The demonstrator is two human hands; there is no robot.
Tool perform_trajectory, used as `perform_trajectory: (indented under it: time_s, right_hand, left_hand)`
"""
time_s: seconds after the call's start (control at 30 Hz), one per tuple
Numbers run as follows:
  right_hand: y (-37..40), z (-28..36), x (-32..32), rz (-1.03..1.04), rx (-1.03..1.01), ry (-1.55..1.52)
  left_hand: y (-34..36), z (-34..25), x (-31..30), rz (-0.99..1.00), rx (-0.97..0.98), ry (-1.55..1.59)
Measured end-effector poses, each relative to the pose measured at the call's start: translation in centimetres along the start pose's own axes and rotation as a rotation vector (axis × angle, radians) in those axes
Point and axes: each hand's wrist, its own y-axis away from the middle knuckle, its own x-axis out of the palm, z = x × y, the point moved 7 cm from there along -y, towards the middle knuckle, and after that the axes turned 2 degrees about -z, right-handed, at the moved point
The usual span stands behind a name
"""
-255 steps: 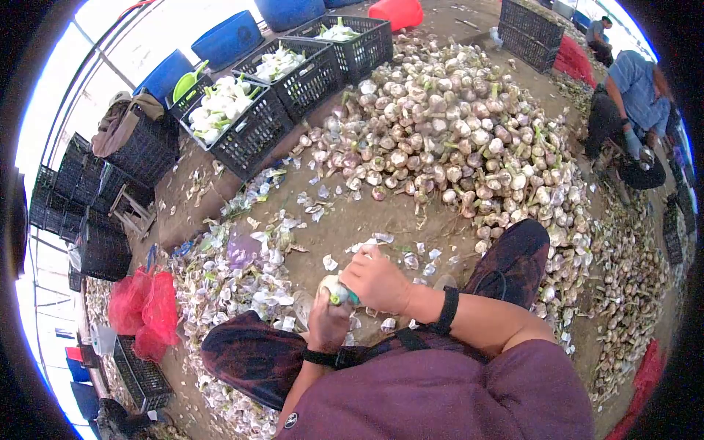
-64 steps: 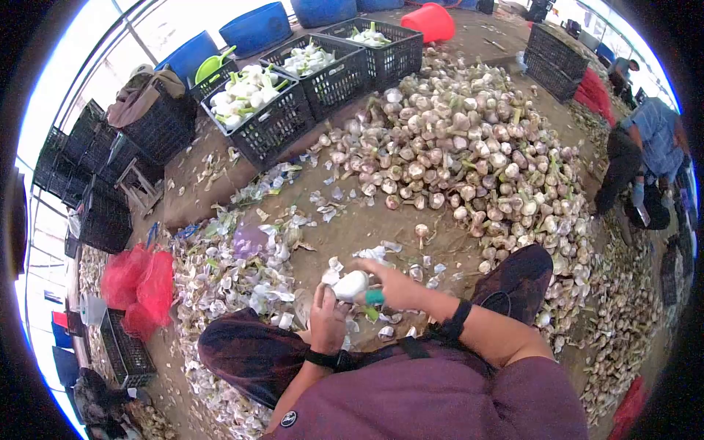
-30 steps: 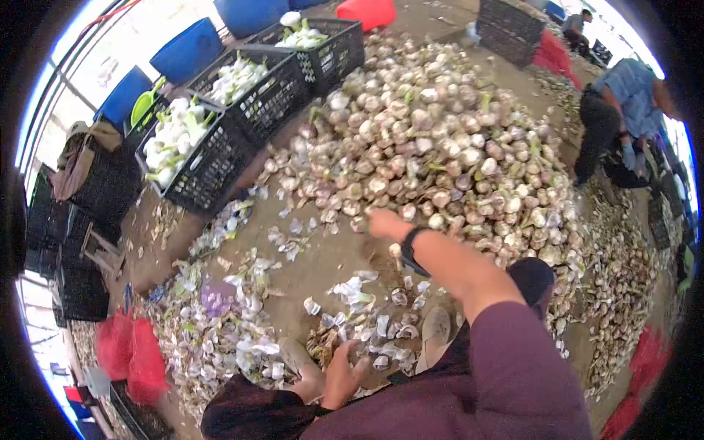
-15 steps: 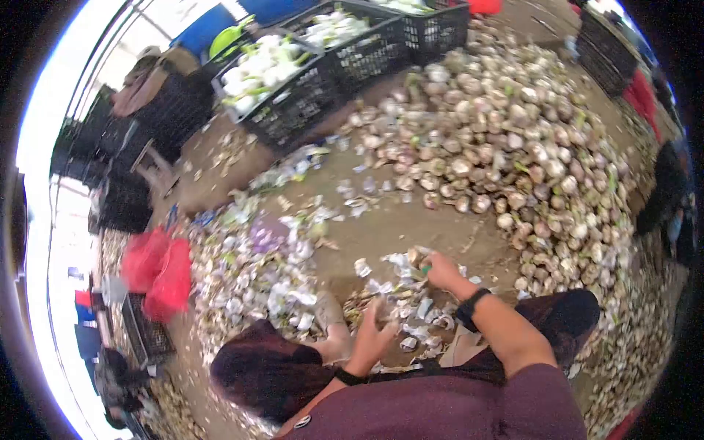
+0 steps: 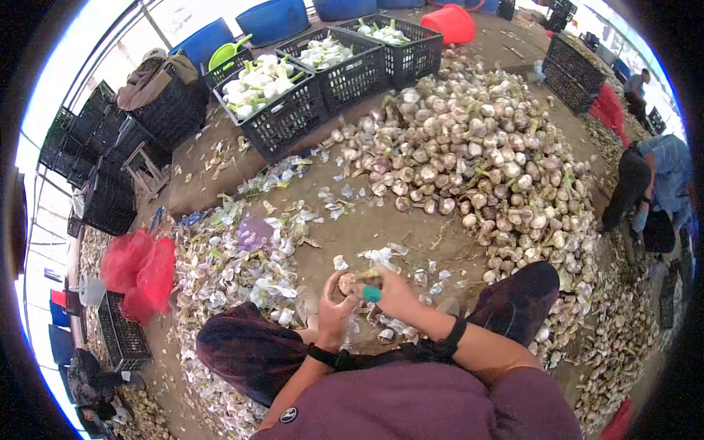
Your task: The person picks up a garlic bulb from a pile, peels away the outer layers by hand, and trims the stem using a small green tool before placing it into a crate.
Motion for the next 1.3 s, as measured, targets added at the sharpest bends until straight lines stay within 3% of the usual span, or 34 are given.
perform_trajectory:
  time_s: [0.1, 0.13, 0.27, 0.43, 0.57, 0.67, 0.87, 0.97, 1.03, 1.13, 1.23, 1.3]
  right_hand:
    - [0.6, 2.0, 0.2, 0.019, 0.103, 0.05]
    - [0.6, 1.3, 0.6, 0.007, 0.149, -0.075]
    - [1.1, 2.7, 1.0, 0.028, 0.023, 0.02]
    - [2.4, 7.3, 0.7, 0.1, -0.057, 0.255]
    - [2.4, 7.6, 0.7, 0.17, -0.259, 0.313]
    - [2.2, 8.8, 0.5, 0.209, -0.385, 0.303]
    - [1.6, 8.0, 0.4, 0.194, -0.351, 0.279]
    - [1.1, 6.5, 0.0, 0.089, -0.194, 0.224]
    - [1.2, 5.2, -0.3, 0.04, -0.039, 0.006]
    - [1.1, 3.7, 0.0, 0.02, -0.059, -0.139]
    - [0.7, 2.5, 0.0, -0.07, 0.0, 0.302]
    - [1.5, 5.4, 0.1, -0.086, -0.03, 0.192]
  left_hand:
    - [0.8, -1.7, 0.6, 0.003, 0.119, -0.127]
    - [0.8, -1.6, 0.1, 0.009, 0.159, -0.206]
    - [1.7, -1.0, -1.4, -0.048, 0.186, -0.315]
    - [2.2, -1.6, -1.4, 0.026, 0.105, -0.113]
    - [2.5, -2.5, -0.8, 0.07, 0.085, -0.093]
    - [2.5, -2.1, -0.8, 0.072, -0.052, -0.102]
    - [2.4, -0.2, 0.6, 0.311, -0.338, 0.677]
    - [2.3, -1.0, 0.0, -0.016, -0.193, 0.552]
    - [2.2, -2.0, -0.1, -0.067, -0.129, 0.381]
    - [1.9, -2.2, -0.4, -0.051, -0.038, 0.051]
    - [2.1, -3.0, 0.1, -0.011, 0.135, -0.14]
    - [2.5, -3.4, 0.1, -0.022, 0.254, -0.232]
